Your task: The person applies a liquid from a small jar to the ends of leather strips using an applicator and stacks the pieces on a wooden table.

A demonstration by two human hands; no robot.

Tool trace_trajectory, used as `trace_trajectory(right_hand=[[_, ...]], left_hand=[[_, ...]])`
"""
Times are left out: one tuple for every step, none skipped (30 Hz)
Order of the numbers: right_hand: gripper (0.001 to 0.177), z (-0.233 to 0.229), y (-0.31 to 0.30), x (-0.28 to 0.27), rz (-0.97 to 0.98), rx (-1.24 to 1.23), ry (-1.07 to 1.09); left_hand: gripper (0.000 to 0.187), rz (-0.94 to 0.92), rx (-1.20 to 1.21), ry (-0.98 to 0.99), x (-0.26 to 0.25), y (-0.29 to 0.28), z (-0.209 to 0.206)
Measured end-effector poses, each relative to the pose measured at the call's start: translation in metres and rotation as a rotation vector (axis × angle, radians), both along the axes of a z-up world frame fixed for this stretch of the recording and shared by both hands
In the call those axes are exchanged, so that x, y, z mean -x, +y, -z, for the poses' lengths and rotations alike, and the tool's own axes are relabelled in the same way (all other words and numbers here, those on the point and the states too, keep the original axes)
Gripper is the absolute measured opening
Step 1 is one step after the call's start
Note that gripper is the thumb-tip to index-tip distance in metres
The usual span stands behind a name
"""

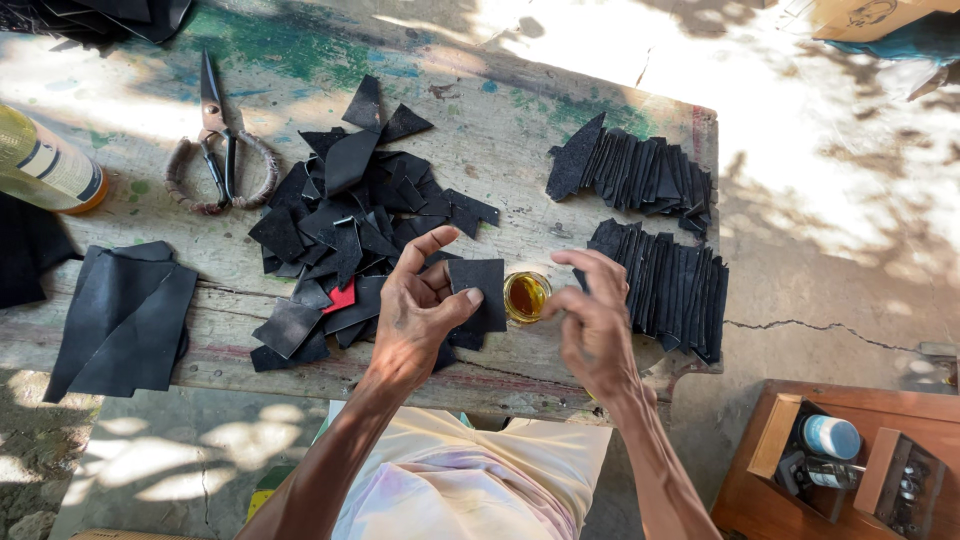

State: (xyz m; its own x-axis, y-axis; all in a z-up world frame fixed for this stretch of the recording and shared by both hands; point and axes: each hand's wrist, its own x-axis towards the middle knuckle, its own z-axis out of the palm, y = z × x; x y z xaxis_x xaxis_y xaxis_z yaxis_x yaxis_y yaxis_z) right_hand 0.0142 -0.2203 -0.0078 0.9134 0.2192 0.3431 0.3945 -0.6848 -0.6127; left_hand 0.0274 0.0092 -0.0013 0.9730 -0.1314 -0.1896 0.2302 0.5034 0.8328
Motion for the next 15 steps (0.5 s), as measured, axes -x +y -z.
trace_trajectory(right_hand=[[0.026,0.001,0.003,0.004,0.047,-0.207,0.004],[0.023,0.001,0.006,0.009,0.095,-0.414,0.010],[0.020,0.001,0.010,0.016,0.100,-0.527,0.062],[0.021,0.002,0.017,0.025,0.106,-0.640,0.114],[0.025,0.001,0.025,0.032,0.113,-0.755,0.161],[0.031,-0.001,0.031,0.037,0.067,-0.798,0.197],[0.042,-0.002,0.038,0.042,0.020,-0.841,0.236],[0.054,-0.005,0.043,0.046,-0.028,-0.883,0.276],[0.058,-0.008,0.047,0.047,-0.055,-0.906,0.320],[0.063,-0.011,0.050,0.048,-0.082,-0.930,0.365],[0.068,-0.014,0.051,0.050,-0.107,-0.952,0.409],[0.068,-0.016,0.054,0.050,-0.126,-0.950,0.407],[0.067,-0.017,0.055,0.049,-0.145,-0.947,0.404],[0.067,-0.017,0.056,0.049,-0.165,-0.944,0.401],[0.066,-0.017,0.056,0.049,-0.167,-0.949,0.386]], left_hand=[[0.069,0.011,0.044,-0.007,0.001,0.000,0.002],[0.067,0.022,0.088,-0.013,0.002,0.000,0.005],[0.064,0.038,0.134,-0.017,0.003,-0.001,0.009],[0.052,0.049,0.172,-0.035,0.006,-0.003,0.013],[0.041,0.063,0.209,-0.056,0.007,-0.006,0.015],[0.029,0.076,0.245,-0.077,0.007,-0.007,0.017],[0.027,0.091,0.266,-0.043,0.009,-0.008,0.020],[0.024,0.106,0.286,-0.010,0.011,-0.009,0.021],[0.022,0.119,0.305,0.020,0.011,-0.009,0.021],[0.026,0.127,0.280,0.018,0.012,-0.008,0.019],[0.030,0.136,0.256,0.019,0.013,-0.008,0.017],[0.034,0.145,0.232,0.019,0.013,-0.008,0.015],[0.035,0.147,0.220,0.015,0.013,-0.008,0.012],[0.036,0.149,0.209,0.011,0.012,-0.008,0.009],[0.037,0.149,0.196,0.009,0.013,-0.008,0.006]])
